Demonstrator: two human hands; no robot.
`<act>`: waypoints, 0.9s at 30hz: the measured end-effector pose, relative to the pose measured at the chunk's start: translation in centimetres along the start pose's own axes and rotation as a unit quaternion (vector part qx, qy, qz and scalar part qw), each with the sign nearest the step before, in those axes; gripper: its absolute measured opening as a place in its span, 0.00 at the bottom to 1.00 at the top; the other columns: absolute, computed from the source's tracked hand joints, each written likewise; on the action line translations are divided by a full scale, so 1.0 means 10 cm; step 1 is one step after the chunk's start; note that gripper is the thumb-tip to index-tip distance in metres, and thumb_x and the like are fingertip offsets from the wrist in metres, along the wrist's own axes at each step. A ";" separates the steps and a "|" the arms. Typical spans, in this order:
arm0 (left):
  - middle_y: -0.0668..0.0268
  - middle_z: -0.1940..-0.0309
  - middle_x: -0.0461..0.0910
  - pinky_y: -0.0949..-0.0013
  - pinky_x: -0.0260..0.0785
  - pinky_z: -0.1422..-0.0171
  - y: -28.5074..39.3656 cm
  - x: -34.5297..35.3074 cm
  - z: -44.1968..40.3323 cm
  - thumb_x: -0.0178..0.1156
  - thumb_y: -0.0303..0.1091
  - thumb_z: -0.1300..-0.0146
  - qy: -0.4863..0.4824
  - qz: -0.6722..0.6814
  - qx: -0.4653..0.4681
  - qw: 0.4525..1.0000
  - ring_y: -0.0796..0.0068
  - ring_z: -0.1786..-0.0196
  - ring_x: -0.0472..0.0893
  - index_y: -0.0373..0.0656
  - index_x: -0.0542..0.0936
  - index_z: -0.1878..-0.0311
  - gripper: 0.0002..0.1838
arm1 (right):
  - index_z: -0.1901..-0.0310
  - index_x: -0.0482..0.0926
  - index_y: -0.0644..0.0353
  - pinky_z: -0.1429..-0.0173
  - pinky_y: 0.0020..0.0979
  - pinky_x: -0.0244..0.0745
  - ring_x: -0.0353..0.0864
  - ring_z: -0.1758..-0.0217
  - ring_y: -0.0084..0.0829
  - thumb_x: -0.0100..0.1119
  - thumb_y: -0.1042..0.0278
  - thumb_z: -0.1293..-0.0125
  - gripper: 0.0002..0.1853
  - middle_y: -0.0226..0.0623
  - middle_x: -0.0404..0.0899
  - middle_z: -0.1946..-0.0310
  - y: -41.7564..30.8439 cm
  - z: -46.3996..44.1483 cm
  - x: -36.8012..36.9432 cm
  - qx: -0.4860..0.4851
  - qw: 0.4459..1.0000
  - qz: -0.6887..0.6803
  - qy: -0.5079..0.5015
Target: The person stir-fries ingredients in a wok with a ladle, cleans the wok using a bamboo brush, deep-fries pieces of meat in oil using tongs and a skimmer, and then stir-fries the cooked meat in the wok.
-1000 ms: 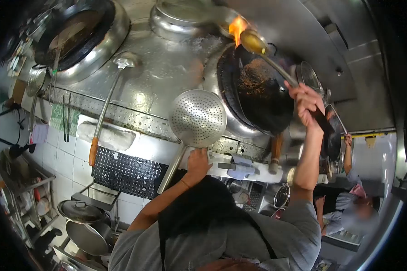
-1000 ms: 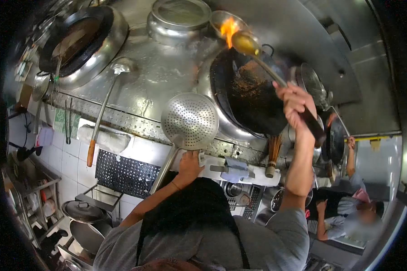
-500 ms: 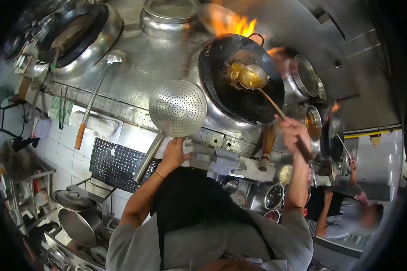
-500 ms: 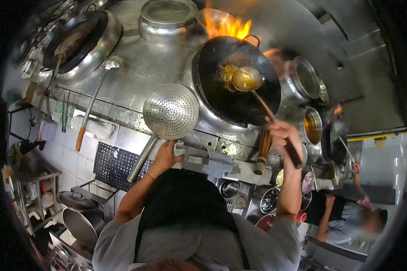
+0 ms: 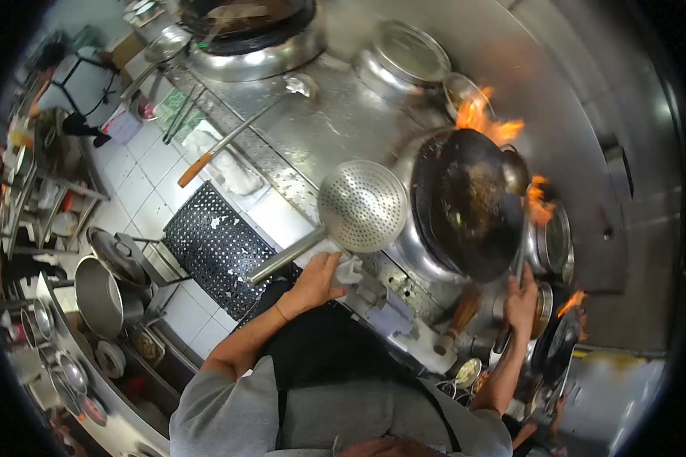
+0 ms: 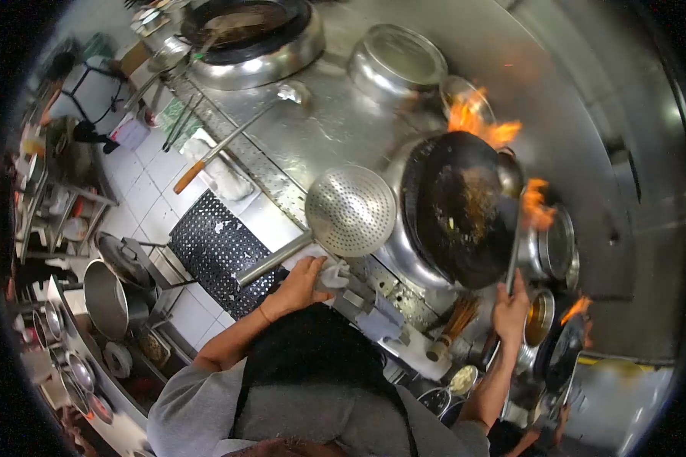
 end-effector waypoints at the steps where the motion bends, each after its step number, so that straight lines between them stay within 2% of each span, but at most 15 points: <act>1: 0.44 0.48 0.70 0.55 0.65 0.39 -0.01 -0.07 0.05 0.72 0.40 0.54 0.003 0.021 -0.001 1.000 0.45 0.45 0.71 0.33 0.65 0.39 0.41 | 0.32 0.60 0.64 0.82 0.24 0.64 0.66 0.87 0.19 0.52 0.72 0.32 0.28 0.30 0.72 0.78 0.08 -0.31 -0.01 0.217 0.959 -0.176 -0.052; 2: 0.44 0.46 0.70 0.56 0.65 0.38 -0.02 -0.15 0.09 0.71 0.42 0.51 0.005 0.041 -0.001 0.999 0.46 0.42 0.70 0.32 0.66 0.39 0.39 | 0.32 0.60 0.64 0.83 0.23 0.63 0.66 0.87 0.18 0.52 0.71 0.31 0.27 0.28 0.70 0.79 0.11 -0.39 0.20 0.417 0.838 -0.336 -0.107; 4: 0.46 0.47 0.72 0.58 0.66 0.39 -0.01 -0.36 0.12 0.69 0.43 0.47 0.010 0.019 -0.004 1.000 0.49 0.42 0.72 0.32 0.69 0.40 0.35 | 0.31 0.59 0.63 0.88 0.24 0.60 0.63 0.91 0.18 0.50 0.72 0.31 0.27 0.25 0.64 0.85 0.03 -1.01 0.47 0.357 0.839 -0.402 -0.083; 7: 0.48 0.50 0.75 0.59 0.69 0.41 -0.08 -0.47 0.14 0.67 0.42 0.46 -0.078 0.104 -0.044 0.991 0.49 0.47 0.76 0.35 0.70 0.42 0.32 | 0.49 0.71 0.66 0.89 0.27 0.60 0.62 0.92 0.21 0.48 0.70 0.32 0.13 0.27 0.64 0.86 -0.14 -2.10 1.05 0.269 0.873 -0.398 -0.081; 9: 0.48 0.50 0.75 0.59 0.69 0.41 -0.10 -0.64 0.16 0.67 0.42 0.45 -0.068 0.112 -0.053 0.990 0.50 0.46 0.76 0.35 0.70 0.41 0.32 | 0.57 0.70 0.65 0.88 0.29 0.61 0.63 0.91 0.23 0.49 0.69 0.34 0.09 0.30 0.65 0.85 -0.24 -2.68 1.63 0.320 0.819 -0.467 -0.090; 12: 0.50 0.51 0.76 0.60 0.68 0.41 -0.10 -0.93 0.18 0.65 0.43 0.43 -0.056 0.107 -0.065 0.990 0.51 0.47 0.76 0.35 0.71 0.42 0.30 | 0.56 0.72 0.67 0.86 0.31 0.64 0.67 0.88 0.26 0.51 0.68 0.37 0.11 0.34 0.70 0.80 -0.27 -3.32 2.51 0.344 0.812 -0.459 -0.110; 14: 0.53 0.56 0.76 0.62 0.71 0.48 -0.13 -1.10 0.23 0.68 0.39 0.45 0.005 0.132 -0.038 0.990 0.56 0.53 0.78 0.34 0.73 0.43 0.29 | 0.57 0.71 0.66 0.85 0.31 0.65 0.68 0.87 0.26 0.52 0.68 0.37 0.11 0.35 0.70 0.80 -0.27 -3.61 2.83 0.336 0.814 -0.457 -0.124; 16: 0.53 0.56 0.77 0.62 0.71 0.48 -0.16 -1.28 0.28 0.68 0.38 0.45 0.023 0.149 -0.062 0.987 0.57 0.54 0.78 0.34 0.73 0.44 0.28 | 0.57 0.70 0.67 0.83 0.29 0.65 0.70 0.84 0.26 0.54 0.66 0.36 0.13 0.38 0.72 0.77 -0.26 -3.65 3.35 0.407 0.613 -0.616 -0.279; 17: 0.53 0.57 0.77 0.63 0.71 0.48 -0.20 -1.35 0.31 0.67 0.37 0.45 0.035 0.166 -0.085 0.982 0.57 0.54 0.78 0.34 0.73 0.44 0.27 | 0.61 0.68 0.64 0.80 0.27 0.63 0.69 0.82 0.25 0.49 0.65 0.31 0.09 0.34 0.70 0.78 -0.30 -3.71 3.42 0.395 0.253 -0.875 -0.122; 18: 0.53 0.57 0.77 0.63 0.71 0.48 -0.26 -1.37 0.34 0.67 0.37 0.45 0.038 0.167 -0.087 0.981 0.57 0.54 0.78 0.34 0.73 0.44 0.27 | 0.56 0.67 0.65 0.78 0.25 0.62 0.67 0.80 0.24 0.42 0.69 0.27 0.08 0.31 0.66 0.78 -0.38 -3.80 3.46 0.389 -0.048 -0.891 -0.231; 20: 0.53 0.58 0.78 0.63 0.72 0.49 -0.39 -1.42 0.39 0.66 0.36 0.44 0.053 0.131 -0.095 0.985 0.58 0.55 0.79 0.34 0.74 0.45 0.25 | 0.46 0.62 0.68 0.78 0.24 0.61 0.65 0.82 0.23 0.38 0.73 0.27 0.12 0.29 0.62 0.78 -0.39 -3.76 3.13 0.431 -0.171 -0.874 -0.146; 21: 0.53 0.58 0.78 0.63 0.72 0.49 -0.39 -1.45 0.41 0.66 0.36 0.44 0.052 0.132 -0.096 0.985 0.58 0.55 0.79 0.34 0.74 0.45 0.25 | 0.46 0.62 0.68 0.78 0.24 0.61 0.65 0.82 0.23 0.38 0.73 0.27 0.12 0.29 0.62 0.78 -0.39 -3.71 3.04 0.432 -0.171 -0.873 -0.145; 23: 0.53 0.59 0.79 0.64 0.72 0.49 -0.40 -1.56 0.40 0.65 0.35 0.42 0.064 0.148 -0.117 0.980 0.60 0.55 0.80 0.34 0.75 0.46 0.23 | 0.37 0.50 0.75 0.79 0.23 0.61 0.64 0.82 0.22 0.38 0.73 0.27 0.22 0.30 0.62 0.77 -0.26 -3.66 2.80 0.387 -0.094 -0.909 -0.124; 26: 0.53 0.58 0.79 0.65 0.73 0.51 -0.32 -1.65 0.32 0.65 0.33 0.41 0.070 0.169 -0.109 0.977 0.62 0.56 0.80 0.34 0.75 0.47 0.21 | 0.38 0.48 0.80 0.79 0.23 0.60 0.64 0.82 0.21 0.37 0.74 0.28 0.23 0.29 0.61 0.78 -0.24 -3.39 2.17 0.343 -0.084 -0.922 -0.161; 27: 0.56 0.60 0.80 0.67 0.73 0.53 -0.36 -1.59 0.29 0.64 0.33 0.40 0.075 0.171 -0.095 0.978 0.67 0.57 0.80 0.34 0.76 0.48 0.20 | 0.38 0.46 0.83 0.80 0.24 0.60 0.64 0.82 0.21 0.35 0.75 0.28 0.24 0.32 0.60 0.76 -0.12 -3.26 1.97 0.353 -0.047 -0.927 -0.116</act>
Point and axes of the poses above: each hand's wrist, its own z-axis away from the middle knuckle, its own x-axis out of the palm, y = z × x, the point moved 9 cm from there along -z, towards the middle knuckle
